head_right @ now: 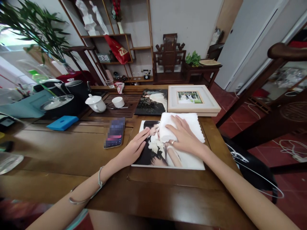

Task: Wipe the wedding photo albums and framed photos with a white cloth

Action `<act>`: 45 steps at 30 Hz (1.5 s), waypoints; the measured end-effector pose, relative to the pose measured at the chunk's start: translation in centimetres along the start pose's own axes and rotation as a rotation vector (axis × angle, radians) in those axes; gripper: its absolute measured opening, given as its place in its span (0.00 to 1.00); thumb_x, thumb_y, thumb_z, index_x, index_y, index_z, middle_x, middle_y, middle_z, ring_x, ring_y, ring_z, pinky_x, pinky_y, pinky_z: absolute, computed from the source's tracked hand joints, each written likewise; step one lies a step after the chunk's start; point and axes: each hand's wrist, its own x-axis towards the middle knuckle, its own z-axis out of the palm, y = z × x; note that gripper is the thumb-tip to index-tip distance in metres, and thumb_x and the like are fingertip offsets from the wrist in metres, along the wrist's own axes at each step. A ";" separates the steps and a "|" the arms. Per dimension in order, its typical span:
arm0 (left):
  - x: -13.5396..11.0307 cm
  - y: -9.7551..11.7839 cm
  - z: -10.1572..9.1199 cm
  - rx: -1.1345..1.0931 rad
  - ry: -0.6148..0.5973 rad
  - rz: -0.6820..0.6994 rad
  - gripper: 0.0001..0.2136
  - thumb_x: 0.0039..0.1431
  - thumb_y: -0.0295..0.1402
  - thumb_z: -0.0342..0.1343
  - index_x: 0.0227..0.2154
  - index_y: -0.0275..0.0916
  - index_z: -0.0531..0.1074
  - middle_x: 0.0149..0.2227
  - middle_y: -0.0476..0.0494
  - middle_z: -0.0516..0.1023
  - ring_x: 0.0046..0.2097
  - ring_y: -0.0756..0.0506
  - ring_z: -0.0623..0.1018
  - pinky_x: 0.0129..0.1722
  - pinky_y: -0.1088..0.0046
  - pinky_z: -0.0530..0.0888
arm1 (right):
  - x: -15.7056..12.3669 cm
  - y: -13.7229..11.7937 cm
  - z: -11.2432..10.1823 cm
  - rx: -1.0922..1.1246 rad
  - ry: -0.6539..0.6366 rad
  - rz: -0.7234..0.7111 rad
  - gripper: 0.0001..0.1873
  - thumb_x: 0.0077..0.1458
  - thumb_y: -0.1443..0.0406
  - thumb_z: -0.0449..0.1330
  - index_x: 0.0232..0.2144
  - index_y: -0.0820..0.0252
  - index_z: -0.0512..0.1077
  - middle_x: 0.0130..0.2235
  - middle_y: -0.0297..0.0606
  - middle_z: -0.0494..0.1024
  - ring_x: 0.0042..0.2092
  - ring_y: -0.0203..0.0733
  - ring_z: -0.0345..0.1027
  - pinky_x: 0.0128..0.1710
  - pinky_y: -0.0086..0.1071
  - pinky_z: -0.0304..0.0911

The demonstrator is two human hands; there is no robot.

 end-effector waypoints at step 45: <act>0.1 -0.3 0.1 0.003 -0.004 -0.007 0.22 0.70 0.30 0.37 0.65 0.36 0.54 0.68 0.36 0.53 0.70 0.42 0.52 0.68 0.56 0.53 | -0.3 -2.5 0.9 -0.186 -0.028 0.182 0.37 0.56 0.64 0.52 0.66 0.67 0.53 0.69 0.52 0.50 0.68 0.65 0.37 0.62 0.64 0.41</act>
